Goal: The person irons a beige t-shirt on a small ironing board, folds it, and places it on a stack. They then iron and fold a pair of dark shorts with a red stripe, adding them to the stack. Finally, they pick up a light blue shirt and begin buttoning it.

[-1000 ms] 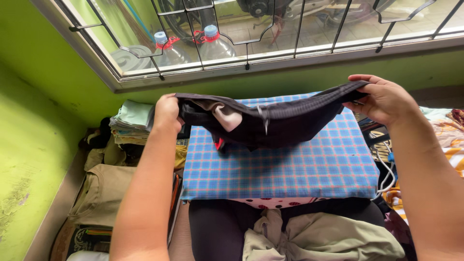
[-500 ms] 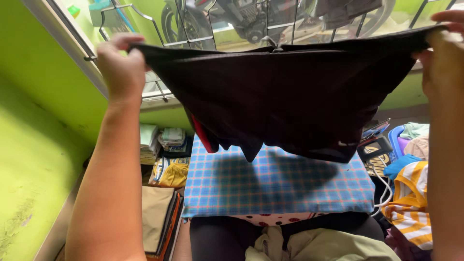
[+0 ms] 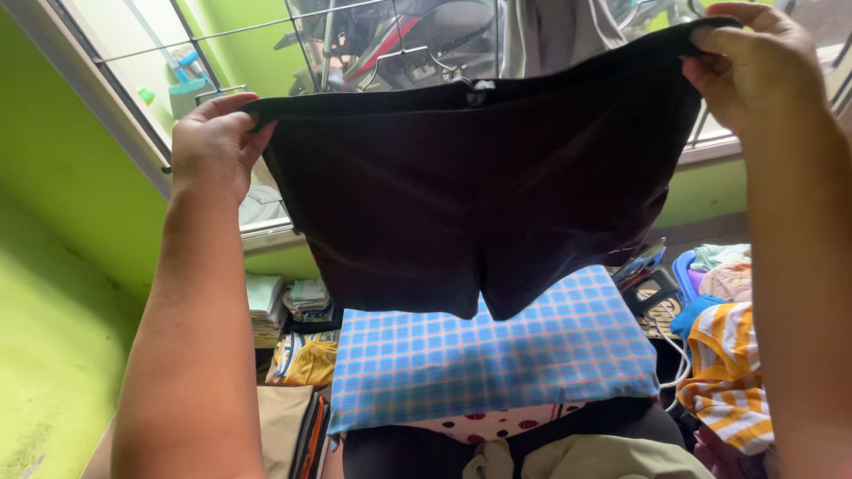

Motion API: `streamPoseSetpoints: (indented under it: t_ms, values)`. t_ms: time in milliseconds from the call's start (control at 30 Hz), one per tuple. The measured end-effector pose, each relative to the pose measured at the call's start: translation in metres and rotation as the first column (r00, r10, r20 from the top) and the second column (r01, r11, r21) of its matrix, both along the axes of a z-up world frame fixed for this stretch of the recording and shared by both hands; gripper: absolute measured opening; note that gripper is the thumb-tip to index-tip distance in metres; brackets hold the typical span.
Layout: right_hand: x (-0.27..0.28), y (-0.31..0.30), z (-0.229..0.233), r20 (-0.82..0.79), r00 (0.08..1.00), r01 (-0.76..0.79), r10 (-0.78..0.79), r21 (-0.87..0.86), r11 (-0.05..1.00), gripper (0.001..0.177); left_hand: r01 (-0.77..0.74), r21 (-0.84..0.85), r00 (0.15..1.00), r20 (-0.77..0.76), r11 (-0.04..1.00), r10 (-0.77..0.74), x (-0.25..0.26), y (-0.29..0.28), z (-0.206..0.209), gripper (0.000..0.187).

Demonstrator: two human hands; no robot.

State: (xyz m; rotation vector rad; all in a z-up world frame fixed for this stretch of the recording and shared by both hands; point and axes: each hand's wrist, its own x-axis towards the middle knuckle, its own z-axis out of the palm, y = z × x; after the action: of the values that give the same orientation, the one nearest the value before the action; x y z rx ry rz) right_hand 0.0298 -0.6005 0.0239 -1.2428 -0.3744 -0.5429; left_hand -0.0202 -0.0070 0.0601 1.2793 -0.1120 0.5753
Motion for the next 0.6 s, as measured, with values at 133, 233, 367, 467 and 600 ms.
streamPoseSetpoints:
  t_ms: [133, 233, 367, 467, 600]
  values:
    - [-0.012, 0.010, -0.002, -0.054, 0.959, 0.268, -0.280, -0.164, 0.949, 0.023, -0.136, 0.124, 0.986, -0.080, 0.983, 0.147, -0.014, -0.010, -0.004, 0.018]
    - [-0.027, 0.005, 0.003, 0.024, 0.953, 0.300, -0.302, -0.201, 0.933, 0.023, -0.172, 0.086, 0.982, -0.070, 0.981, 0.178, -0.024, -0.013, 0.001, 0.020]
    - [-0.049, 0.006, 0.017, 0.319, 0.945, 0.049, -0.072, 0.078, 0.996, 0.024, -0.056, 0.006, 0.963, 0.264, 0.998, 0.052, -0.039, -0.006, 0.013, 0.026]
    - [-0.061, 0.011, 0.017, 0.174, 0.977, -0.136, 0.121, 0.077, 0.988, 0.021, -0.044, 0.232, 0.974, 0.225, 0.972, -0.009, -0.043, -0.002, 0.004, 0.039]
    - [-0.064, 0.000, -0.010, 0.249, 0.932, 0.363, -0.264, -0.633, 0.683, 0.040, 0.019, 0.465, 1.000, -0.003, 0.885, -0.021, -0.048, 0.013, -0.016, 0.053]
